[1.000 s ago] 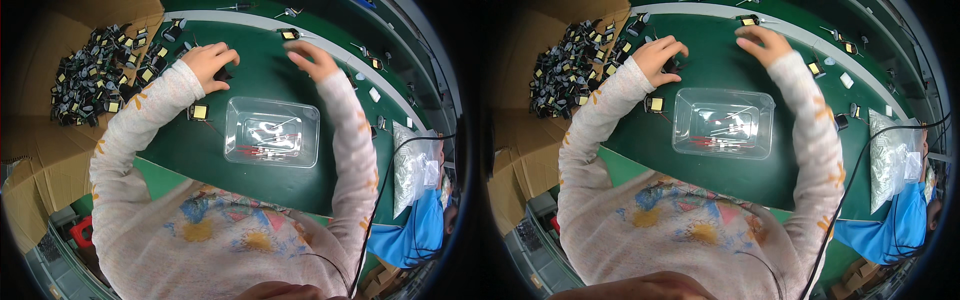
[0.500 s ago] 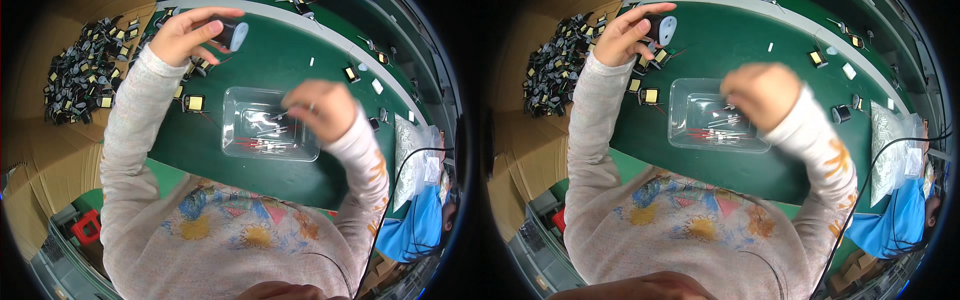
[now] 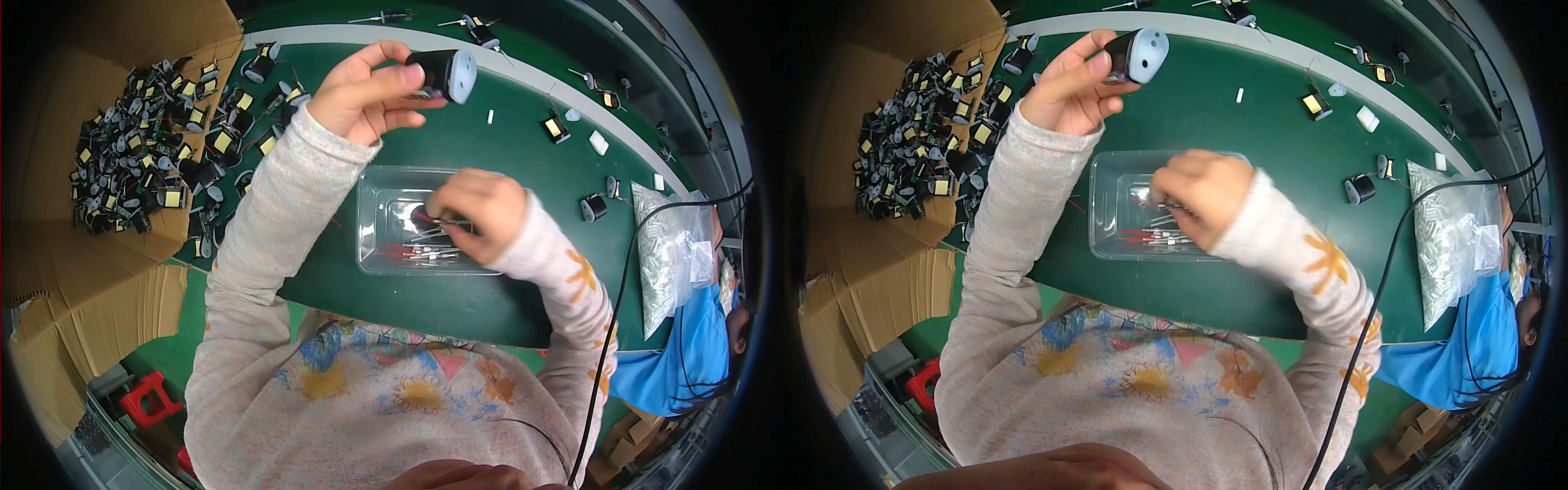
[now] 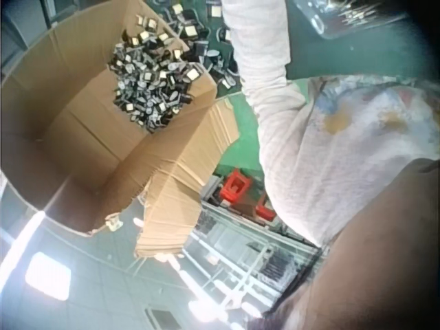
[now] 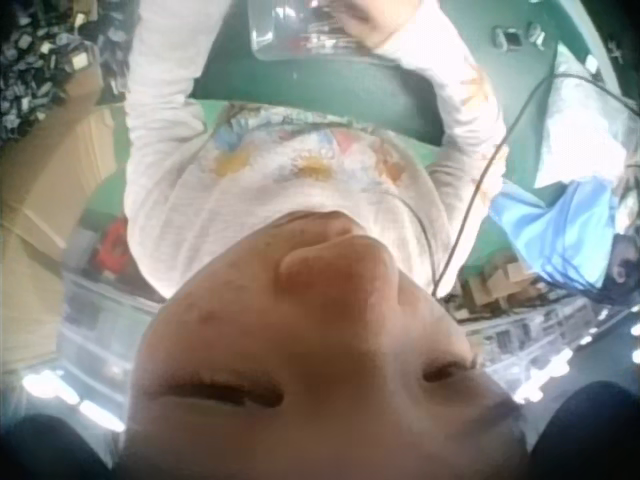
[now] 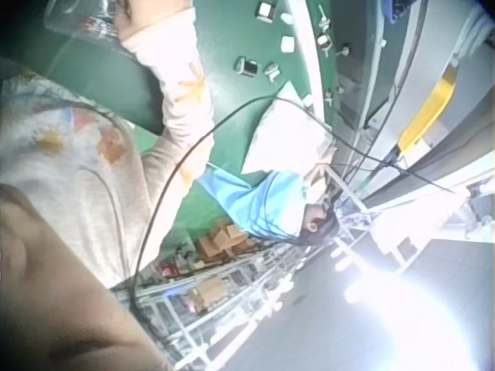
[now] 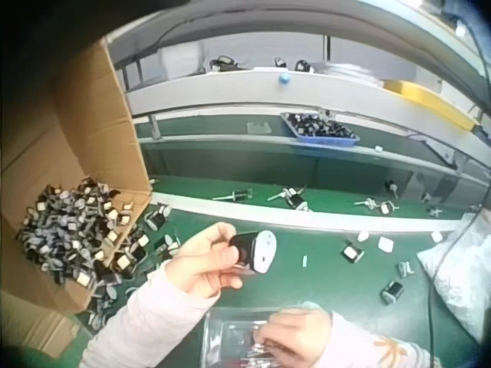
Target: The person threads a wire through a white plastic piece and then presses the assembly onto a black component by hand.
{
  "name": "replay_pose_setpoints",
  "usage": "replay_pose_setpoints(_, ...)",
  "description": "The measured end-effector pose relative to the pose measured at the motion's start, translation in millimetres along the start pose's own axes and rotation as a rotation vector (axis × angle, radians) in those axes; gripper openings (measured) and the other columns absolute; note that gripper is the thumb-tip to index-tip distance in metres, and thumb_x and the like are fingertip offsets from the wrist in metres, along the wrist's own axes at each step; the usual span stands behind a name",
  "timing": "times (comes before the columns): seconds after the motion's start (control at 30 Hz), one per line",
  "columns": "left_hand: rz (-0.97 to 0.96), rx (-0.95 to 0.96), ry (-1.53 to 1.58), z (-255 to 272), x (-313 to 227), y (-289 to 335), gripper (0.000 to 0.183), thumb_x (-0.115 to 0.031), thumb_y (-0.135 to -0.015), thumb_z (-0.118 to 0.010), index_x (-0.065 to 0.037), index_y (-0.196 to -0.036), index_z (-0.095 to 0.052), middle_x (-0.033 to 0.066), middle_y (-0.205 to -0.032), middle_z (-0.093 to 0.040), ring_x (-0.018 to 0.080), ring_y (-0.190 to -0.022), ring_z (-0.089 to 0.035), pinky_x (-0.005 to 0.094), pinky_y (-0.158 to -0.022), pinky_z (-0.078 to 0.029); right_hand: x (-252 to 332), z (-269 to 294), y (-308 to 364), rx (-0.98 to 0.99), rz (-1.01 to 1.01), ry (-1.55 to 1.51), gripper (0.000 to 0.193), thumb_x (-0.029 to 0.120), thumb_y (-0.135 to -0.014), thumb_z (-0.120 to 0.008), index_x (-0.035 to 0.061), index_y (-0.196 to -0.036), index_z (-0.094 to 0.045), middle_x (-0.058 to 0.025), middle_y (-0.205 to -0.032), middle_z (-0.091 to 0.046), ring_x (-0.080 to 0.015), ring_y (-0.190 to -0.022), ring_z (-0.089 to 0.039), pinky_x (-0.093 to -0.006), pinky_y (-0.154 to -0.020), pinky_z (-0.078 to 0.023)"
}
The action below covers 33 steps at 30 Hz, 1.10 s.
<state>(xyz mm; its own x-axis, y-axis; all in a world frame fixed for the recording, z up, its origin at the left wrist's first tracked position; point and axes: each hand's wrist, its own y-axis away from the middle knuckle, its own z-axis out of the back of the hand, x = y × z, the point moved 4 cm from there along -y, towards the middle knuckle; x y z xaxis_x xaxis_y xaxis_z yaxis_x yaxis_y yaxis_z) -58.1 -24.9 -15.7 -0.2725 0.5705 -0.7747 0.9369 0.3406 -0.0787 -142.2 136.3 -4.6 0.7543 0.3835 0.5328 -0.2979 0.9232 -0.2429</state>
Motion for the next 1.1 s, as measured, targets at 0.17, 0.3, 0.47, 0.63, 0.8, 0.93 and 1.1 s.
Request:
replay_pose_setpoints(0.17,-0.068,0.102,-0.197,-38,7,0,0.061,-0.006,-0.083,-0.06,0.001,-0.136,-0.03,0.012,-0.116,-0.054,0.0193,-0.102,-0.058,0.0295,-0.078,-0.056,6,42,14,-0.415,-0.066,-1.059,0.03,-0.009,-0.074,-0.06,-0.0045,-0.103,-0.053,-0.0086,-0.091,-0.056,-0.0133,-0.078,-0.059,-0.0279,-0.07,-0.055)
replay_pose_setpoints(0.3,0.02,0.101,-0.164,-50,18,2,0.059,-0.009,-0.079,-0.065,0.0,-0.131,-0.038,0.0114,-0.11,-0.054,0.019,-0.099,-0.057,0.0322,-0.08,-0.055,3,41,2,-0.45,-0.073,-1.407,0.047,-0.009,-0.071,-0.063,-0.0077,-0.115,-0.046,-0.0119,-0.082,-0.058,-0.0146,-0.074,-0.059,-0.0266,-0.064,-0.055)
replay_pose_setpoints(0.47,-0.081,0.093,-0.328,-46,12,4,0.052,-0.005,-0.074,-0.07,-0.002,-0.119,-0.045,0.0093,-0.105,-0.057,0.0167,-0.098,-0.057,0.0283,-0.081,-0.05,-6,33,2,-0.476,-0.094,-1.504,0.05,-0.011,-0.069,-0.064,-0.0077,-0.116,-0.045,-0.0143,-0.08,-0.06,-0.0174,-0.074,-0.06,-0.0246,-0.061,-0.052)
replay_pose_setpoints(0.63,-0.114,-0.016,-0.576,-42,0,3,0.05,-0.009,-0.075,-0.07,0.0,-0.118,-0.045,0.011,-0.104,-0.061,0.0149,-0.097,-0.058,0.027,-0.085,-0.043,-1,54,12,-0.711,-0.198,-0.673,0.037,-0.012,-0.071,-0.063,-0.0072,-0.106,-0.053,-0.0118,-0.081,-0.062,-0.0169,-0.079,-0.062,-0.0266,-0.069,-0.052)
replay_pose_setpoints(0.8,-0.332,0.224,-1.124,-52,-30,11,0.036,-0.024,-0.073,-0.069,0.001,-0.098,-0.062,0.0173,-0.112,-0.061,0.0345,-0.125,-0.04,0.0463,-0.105,-0.026,14,64,13,-0.695,-0.149,0.144,0.034,-0.012,-0.067,-0.063,-0.0022,-0.1,-0.06,-0.0103,-0.075,-0.061,-0.0212,-0.067,-0.059,-0.0283,-0.06,-0.049)
replay_pose_setpoints(0.93,-0.311,0.45,-1.329,-69,-12,18,0.033,-0.035,-0.073,-0.07,-0.009,-0.092,-0.066,0.0174,-0.131,-0.046,0.0412,-0.13,-0.026,0.051,-0.105,-0.021,24,63,12,-0.689,-0.056,0.234,0.039,-0.013,-0.06,-0.062,-0.0022,-0.098,-0.061,-0.0095,-0.073,-0.06,-0.0226,-0.064,-0.056,-0.0298,-0.055,-0.047)
replay_pose_setpoints(1.1,-0.241,0.494,-1.136,-70,-8,17,0.033,-0.028,-0.071,-0.072,-0.004,-0.094,-0.066,0.0102,-0.103,-0.058,0.0344,-0.114,-0.044,0.0461,-0.102,-0.028,28,63,15,-0.667,-0.109,0.023,0.033,-0.01,-0.064,-0.068,-0.0047,-0.095,-0.059,-0.0145,-0.089,-0.064,-0.0188,-0.073,-0.059,-0.0265,-0.064,-0.049)
